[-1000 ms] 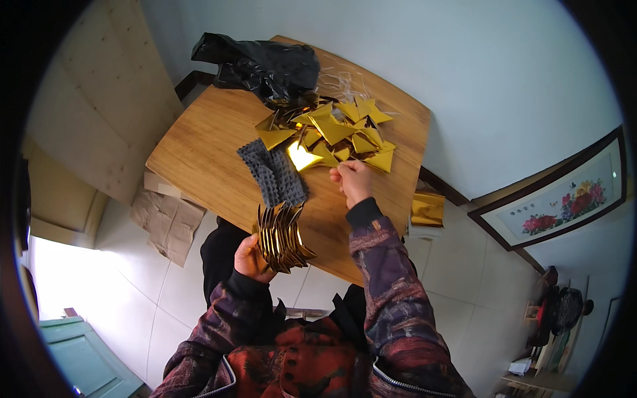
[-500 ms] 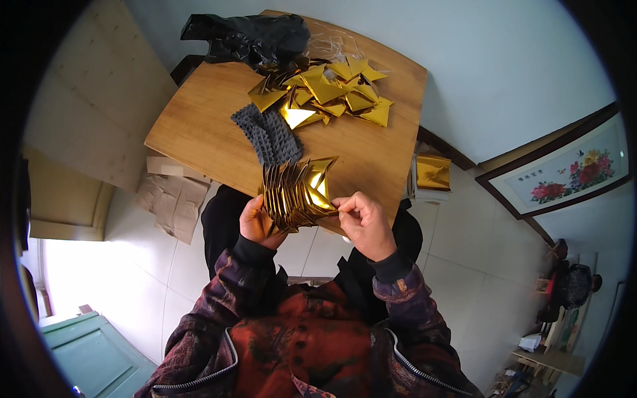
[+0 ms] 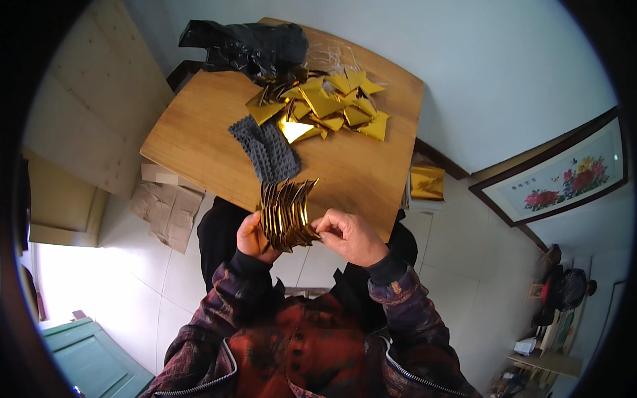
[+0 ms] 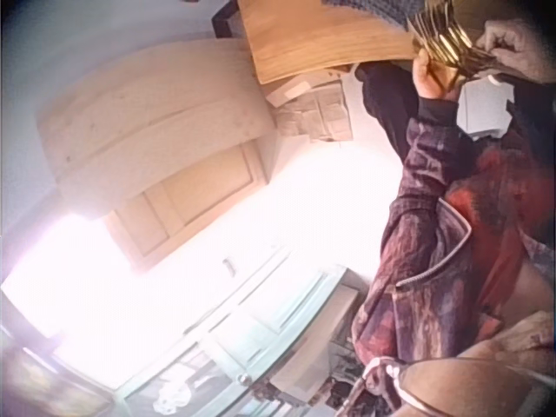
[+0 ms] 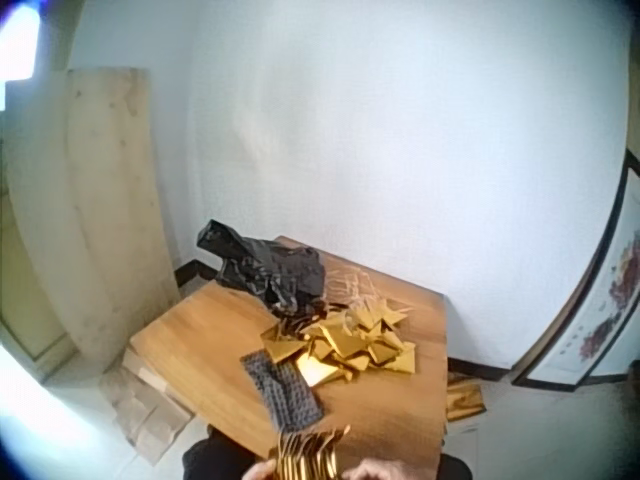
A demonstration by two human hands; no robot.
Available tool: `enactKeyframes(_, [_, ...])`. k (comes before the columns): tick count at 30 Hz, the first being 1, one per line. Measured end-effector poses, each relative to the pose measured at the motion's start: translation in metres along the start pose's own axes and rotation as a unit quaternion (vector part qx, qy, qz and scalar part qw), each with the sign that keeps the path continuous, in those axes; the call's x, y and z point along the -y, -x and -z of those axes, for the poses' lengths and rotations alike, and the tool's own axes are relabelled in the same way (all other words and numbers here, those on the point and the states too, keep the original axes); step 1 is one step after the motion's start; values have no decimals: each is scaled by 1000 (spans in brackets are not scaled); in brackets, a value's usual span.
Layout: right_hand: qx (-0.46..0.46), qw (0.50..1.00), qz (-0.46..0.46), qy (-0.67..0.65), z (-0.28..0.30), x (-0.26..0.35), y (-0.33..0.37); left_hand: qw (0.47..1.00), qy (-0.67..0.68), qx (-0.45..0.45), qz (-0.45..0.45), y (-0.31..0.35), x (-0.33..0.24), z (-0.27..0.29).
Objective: The person gathers small gold paper packs from a wooden table, aligns them into a neat stack, and then ties the stack with a white string. The person handles the packs by hand and places the finished bundle on the table.
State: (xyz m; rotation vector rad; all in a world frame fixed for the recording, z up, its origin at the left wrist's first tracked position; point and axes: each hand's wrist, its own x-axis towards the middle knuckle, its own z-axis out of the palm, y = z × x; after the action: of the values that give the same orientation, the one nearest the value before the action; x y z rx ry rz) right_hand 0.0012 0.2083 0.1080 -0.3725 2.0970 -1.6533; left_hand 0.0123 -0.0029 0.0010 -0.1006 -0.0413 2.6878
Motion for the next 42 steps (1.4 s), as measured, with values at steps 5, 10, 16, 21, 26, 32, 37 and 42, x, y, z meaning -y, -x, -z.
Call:
enactKeyframes(5, [-103, 995, -10, 7, 39, -3, -68, 997, 28, -22, -61, -1, -17, 6])
enactKeyframes(10, [-172, 978, -114, 35, 43, -13, -170, 998, 33, -13, -54, 1, -20, 10])
enactKeyframes(16, [-200, 971, -127, -28, 33, -24, -183, 998, 32, -13, -49, 4, -21, 8])
enactKeyframes(21, [-186, 978, -80, -47, 55, -31, -95, 999, 1, -3, -48, 1, -15, 4])
enactKeyframes(26, [-143, 988, -31, -46, 28, -35, -22, 1000, 10, 5, -27, -7, 2, -4])
enactKeyframes(32, [-160, 984, 61, -39, -7, -25, 7, 999, -27, -14, -31, -5, 17, -14])
enactKeyframes(37, [-147, 987, 59, -35, -13, -19, 7, 999, -24, -15, -28, -2, 16, -19])
enactKeyframes(42, [-110, 993, 1, -41, -14, -21, -5, 1000, -22, -18, -8, -4, 15, -16])
